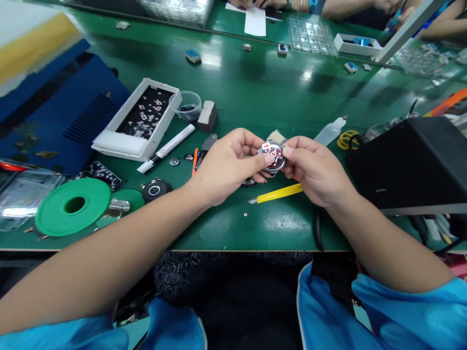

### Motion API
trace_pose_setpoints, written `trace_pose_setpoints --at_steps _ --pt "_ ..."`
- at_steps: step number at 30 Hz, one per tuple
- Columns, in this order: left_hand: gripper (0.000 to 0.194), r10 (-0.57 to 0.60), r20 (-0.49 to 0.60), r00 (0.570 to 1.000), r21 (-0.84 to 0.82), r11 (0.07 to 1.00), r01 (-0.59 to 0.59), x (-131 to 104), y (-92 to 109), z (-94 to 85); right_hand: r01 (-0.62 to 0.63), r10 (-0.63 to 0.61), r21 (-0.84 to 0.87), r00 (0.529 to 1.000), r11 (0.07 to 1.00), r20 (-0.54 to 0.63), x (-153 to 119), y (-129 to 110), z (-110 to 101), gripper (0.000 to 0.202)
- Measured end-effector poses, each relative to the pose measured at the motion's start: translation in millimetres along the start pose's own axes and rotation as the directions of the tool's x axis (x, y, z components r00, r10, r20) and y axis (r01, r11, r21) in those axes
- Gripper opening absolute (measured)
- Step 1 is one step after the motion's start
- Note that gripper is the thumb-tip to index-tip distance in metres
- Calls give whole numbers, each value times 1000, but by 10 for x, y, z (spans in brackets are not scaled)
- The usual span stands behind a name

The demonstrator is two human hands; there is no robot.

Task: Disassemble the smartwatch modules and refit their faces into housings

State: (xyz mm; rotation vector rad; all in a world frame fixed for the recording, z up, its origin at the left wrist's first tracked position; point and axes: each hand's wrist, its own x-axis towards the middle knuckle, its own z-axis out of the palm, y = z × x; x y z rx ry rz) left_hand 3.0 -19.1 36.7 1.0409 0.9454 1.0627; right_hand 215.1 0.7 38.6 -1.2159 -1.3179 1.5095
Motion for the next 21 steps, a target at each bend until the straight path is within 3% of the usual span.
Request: trace_pose_setpoints --at_steps 21 --pt "56 13 34 999 0 1000 -13 7 -21 -16 59 -60 -59 998 997 -21 -17 19 16 31"
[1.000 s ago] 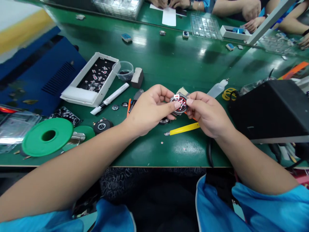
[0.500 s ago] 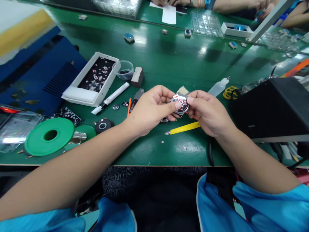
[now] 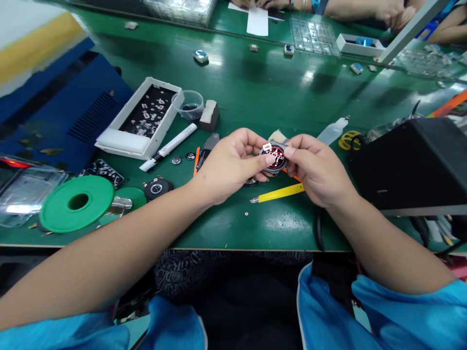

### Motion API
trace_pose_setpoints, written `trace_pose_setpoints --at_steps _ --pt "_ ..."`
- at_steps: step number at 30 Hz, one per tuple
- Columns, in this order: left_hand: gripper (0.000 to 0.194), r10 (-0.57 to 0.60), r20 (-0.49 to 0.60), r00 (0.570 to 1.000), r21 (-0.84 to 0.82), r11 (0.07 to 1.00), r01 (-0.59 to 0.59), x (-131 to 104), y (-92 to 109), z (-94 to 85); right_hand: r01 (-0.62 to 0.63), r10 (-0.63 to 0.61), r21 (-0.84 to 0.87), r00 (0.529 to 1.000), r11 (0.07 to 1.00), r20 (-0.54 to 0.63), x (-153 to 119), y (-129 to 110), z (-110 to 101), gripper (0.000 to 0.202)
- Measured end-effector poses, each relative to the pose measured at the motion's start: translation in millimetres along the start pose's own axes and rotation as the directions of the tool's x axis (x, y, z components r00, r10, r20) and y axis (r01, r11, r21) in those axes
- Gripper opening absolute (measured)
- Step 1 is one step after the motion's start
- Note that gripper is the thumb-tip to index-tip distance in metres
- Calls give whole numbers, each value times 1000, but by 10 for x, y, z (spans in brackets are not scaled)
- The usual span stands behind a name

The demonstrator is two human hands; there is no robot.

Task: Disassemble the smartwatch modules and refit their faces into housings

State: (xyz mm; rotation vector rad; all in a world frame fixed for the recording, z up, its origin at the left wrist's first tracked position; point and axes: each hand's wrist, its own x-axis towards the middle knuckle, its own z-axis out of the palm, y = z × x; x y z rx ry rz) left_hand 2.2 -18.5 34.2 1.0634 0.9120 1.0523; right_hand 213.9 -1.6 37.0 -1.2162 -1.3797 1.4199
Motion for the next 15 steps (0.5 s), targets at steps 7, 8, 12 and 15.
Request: trace_pose_setpoints --at_steps 7,8,12,15 --pt "56 2 4 1000 29 1000 -2 2 -22 -23 0 0 -20 1000 1000 -1 -2 -6 -7 32" --pt "55 0 5 1000 33 999 -1 3 -21 -24 1 -1 -21 1000 1000 1 -1 -6 -8 33" --pt "49 -3 -3 1000 45 999 3 0 -15 -19 -2 2 -16 1000 1000 -7 -2 -4 -9 32" --pt "50 9 -4 1000 35 999 -9 -3 -13 -12 2 -2 -6 1000 1000 -12 -6 -3 -5 30"
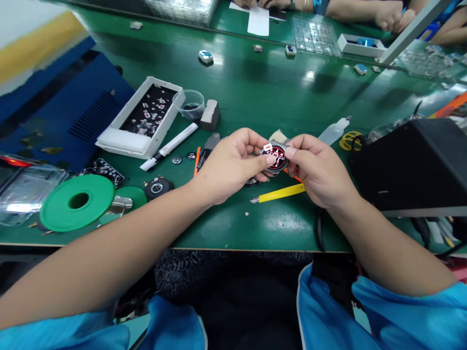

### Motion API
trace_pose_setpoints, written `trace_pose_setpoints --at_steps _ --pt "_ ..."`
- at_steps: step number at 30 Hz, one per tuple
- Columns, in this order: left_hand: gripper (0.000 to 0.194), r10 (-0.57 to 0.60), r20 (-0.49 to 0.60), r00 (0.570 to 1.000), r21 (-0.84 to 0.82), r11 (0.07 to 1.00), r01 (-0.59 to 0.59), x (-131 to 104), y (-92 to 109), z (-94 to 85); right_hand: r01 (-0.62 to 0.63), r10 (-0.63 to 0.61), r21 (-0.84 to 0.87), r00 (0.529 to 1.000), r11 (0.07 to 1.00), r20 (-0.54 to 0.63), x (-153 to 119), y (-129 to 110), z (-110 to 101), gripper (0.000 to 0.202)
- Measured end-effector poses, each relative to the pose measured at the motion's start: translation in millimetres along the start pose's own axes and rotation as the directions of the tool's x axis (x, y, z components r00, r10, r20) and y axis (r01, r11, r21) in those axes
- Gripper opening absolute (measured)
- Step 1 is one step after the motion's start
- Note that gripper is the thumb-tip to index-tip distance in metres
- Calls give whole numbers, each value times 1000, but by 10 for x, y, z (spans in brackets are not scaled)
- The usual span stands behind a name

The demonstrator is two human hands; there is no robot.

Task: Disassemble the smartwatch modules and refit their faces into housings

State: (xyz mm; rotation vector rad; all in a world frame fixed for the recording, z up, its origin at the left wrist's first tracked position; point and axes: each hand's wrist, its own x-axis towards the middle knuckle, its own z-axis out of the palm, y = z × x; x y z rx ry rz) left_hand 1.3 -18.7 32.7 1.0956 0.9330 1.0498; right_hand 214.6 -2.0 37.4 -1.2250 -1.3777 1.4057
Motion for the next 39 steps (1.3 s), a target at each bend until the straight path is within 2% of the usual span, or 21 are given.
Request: trace_pose_setpoints --at_steps 8,24,39 --pt "56 -3 0 1000 -4 1000 3 -1 4 9 10 -10 6 1000 1000 3 -1 5 2 33" --pt "41 -2 4 1000 -3 1000 2 7 -3 -1 11 -10 35 1000 999 -13 -10 -11 29 33" --pt "41 51 11 999 11 999 -51 21 -56 -19 17 -17 16 1000 1000 -13 2 -2 23 30"
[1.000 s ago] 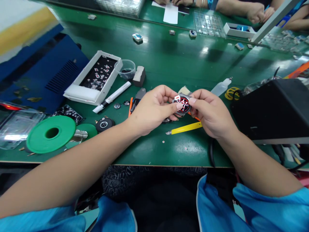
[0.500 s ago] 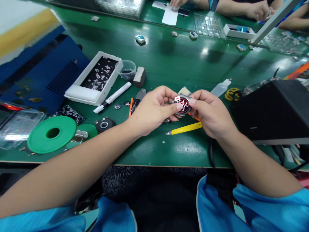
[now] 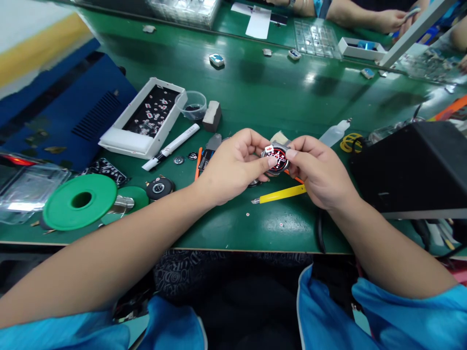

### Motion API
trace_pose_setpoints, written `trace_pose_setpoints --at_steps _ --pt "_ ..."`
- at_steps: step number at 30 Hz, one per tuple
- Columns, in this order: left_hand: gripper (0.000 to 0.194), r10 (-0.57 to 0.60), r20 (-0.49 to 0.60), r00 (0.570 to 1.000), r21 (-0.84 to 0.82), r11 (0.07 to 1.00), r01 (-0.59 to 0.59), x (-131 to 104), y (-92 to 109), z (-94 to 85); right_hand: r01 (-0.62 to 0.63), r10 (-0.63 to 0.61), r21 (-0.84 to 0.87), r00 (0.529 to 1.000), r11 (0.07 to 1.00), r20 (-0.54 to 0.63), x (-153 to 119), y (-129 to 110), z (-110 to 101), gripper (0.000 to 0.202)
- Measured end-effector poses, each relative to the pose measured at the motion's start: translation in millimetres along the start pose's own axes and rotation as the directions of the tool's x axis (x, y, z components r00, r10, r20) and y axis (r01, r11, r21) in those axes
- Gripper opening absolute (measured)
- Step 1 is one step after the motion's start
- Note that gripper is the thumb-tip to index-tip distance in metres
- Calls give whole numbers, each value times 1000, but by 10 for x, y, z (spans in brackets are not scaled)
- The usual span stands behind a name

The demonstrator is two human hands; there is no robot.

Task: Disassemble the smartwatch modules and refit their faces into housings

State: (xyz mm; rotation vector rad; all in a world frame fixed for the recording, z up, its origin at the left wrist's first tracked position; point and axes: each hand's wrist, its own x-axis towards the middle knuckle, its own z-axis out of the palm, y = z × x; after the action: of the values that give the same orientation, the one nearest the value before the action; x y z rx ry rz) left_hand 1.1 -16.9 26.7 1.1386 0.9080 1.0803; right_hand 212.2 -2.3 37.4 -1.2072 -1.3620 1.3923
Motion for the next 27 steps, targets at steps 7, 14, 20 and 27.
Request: trace_pose_setpoints --at_steps 7,14,20,27 --pt "36 25 -8 1000 16 1000 -24 -5 2 25 8 -8 1 1000 1000 3 12 20 -2 29" --pt "33 38 -22 999 52 998 -37 -11 14 40 11 -11 1 1000 1000 1 5 3 4 29" --pt "34 58 -19 998 55 997 -57 -12 4 30 14 -14 -7 1000 1000 8 14 10 -12 30" --pt "34 50 -24 998 89 995 -47 -32 29 45 89 -90 -56 996 994 -1 7 42 8 28"
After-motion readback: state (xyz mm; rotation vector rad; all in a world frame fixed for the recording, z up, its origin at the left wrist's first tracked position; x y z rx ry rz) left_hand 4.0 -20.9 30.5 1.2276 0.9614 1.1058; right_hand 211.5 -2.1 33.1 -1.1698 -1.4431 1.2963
